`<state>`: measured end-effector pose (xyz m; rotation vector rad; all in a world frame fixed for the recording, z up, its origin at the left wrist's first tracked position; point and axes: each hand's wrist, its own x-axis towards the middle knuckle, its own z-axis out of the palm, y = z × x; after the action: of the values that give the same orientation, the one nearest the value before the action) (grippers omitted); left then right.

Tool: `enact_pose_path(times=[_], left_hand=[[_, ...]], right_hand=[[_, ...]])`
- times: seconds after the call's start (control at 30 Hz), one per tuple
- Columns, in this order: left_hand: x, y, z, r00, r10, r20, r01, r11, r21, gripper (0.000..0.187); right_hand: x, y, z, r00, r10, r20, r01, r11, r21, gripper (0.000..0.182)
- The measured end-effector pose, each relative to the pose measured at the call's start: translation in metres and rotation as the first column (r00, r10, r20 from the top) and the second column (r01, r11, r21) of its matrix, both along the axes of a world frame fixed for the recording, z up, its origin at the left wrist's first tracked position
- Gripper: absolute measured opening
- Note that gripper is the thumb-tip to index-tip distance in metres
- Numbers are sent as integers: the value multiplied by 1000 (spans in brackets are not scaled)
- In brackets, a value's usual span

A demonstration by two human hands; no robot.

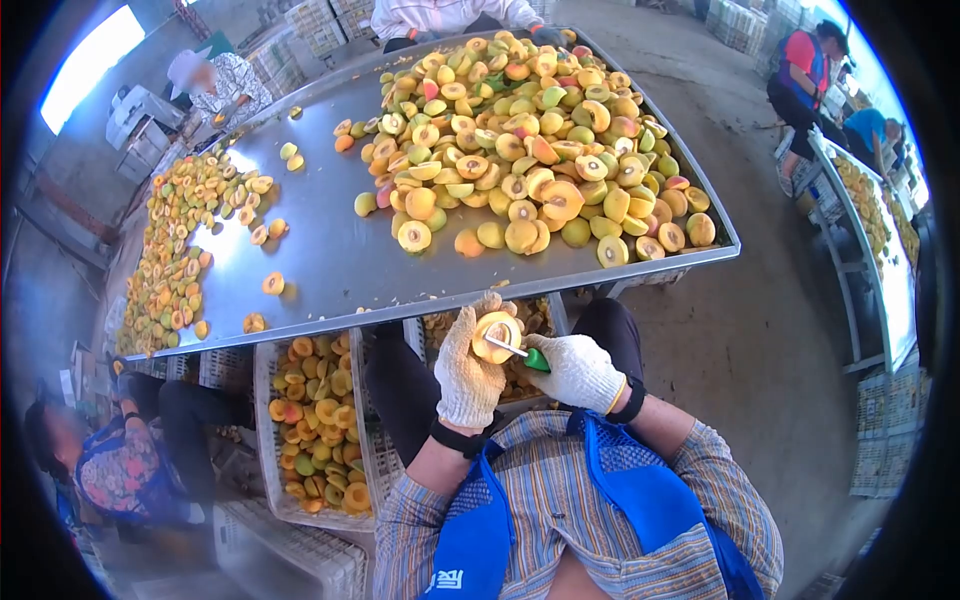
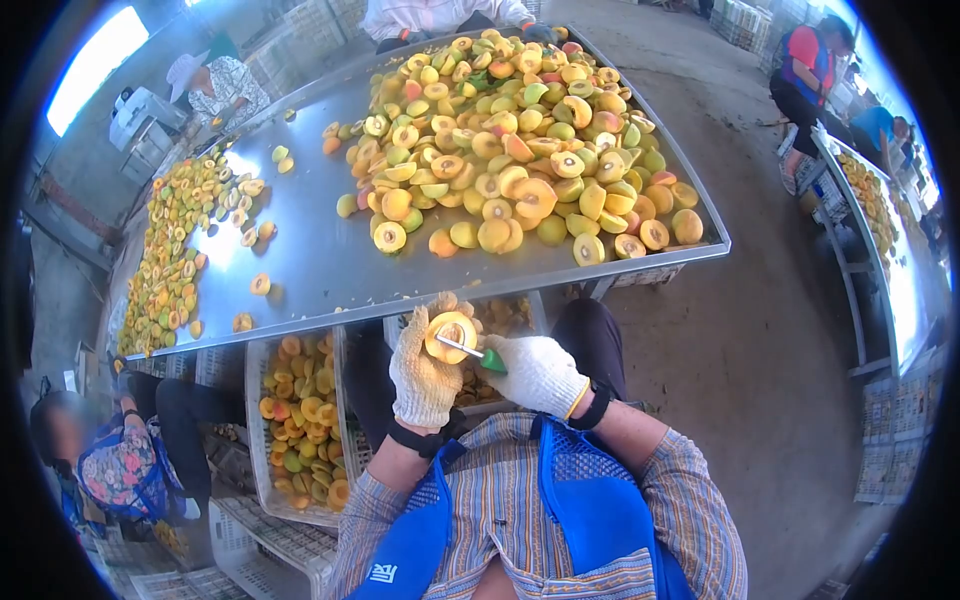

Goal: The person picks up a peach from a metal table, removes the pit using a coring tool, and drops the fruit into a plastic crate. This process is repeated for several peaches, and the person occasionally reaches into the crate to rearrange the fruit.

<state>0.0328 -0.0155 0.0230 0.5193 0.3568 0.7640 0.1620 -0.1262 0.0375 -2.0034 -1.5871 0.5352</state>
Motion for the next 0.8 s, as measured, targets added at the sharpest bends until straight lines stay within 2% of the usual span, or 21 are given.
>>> enact_pose_path(times=[0.13,0.2,0.27,0.33,0.4,0.47,0.5,0.53,0.6,0.63,0.67,0.73,0.8], left_hand=[[1,-3,3,999,10,-38,-13,997,-78,43],[-1,-3,4,999,-4,-50,0,997,-75,44],[1,-3,4,998,-18,-60,14,997,-74,44],[4,-4,6,944,119,-308,-112,993,39,44],[4,-6,9,952,112,-286,-106,994,36,42],[6,-6,10,966,109,-236,-114,993,-9,40],[7,-6,8,966,104,-236,-109,994,-9,40],[7,-7,6,957,141,-255,-139,990,26,39],[10,-12,5,950,154,-272,-145,988,52,39],[11,-14,9,919,188,-346,-159,981,109,40],[13,-13,12,885,222,-409,-166,972,169,41],[10,-9,11,914,175,-366,-96,970,224,44],[10,-1,5,952,94,-291,-45,984,173,48]], right_hand=[[-4,0,-20,1000,-6,-16,6,1000,-1,33],[-9,1,-38,989,80,-125,-84,996,-31,27],[-6,1,-43,989,106,-100,-104,994,20,23],[0,4,-40,997,80,16,-81,992,100,21],[0,4,-35,997,72,32,-75,993,87,20],[-4,5,-35,981,166,-103,-174,982,-74,18],[-6,4,-38,976,170,-137,-172,985,1,15],[-3,6,-40,977,162,-139,-164,987,2,15],[8,10,-42,991,127,32,-128,991,41,12],[11,10,-43,991,126,51,-129,989,70,10],[11,9,-46,990,140,0,-140,986,89,12],[2,7,-32,977,134,-168,-151,984,-92,17],[-6,4,-29,878,155,-452,-244,959,-146,19]])
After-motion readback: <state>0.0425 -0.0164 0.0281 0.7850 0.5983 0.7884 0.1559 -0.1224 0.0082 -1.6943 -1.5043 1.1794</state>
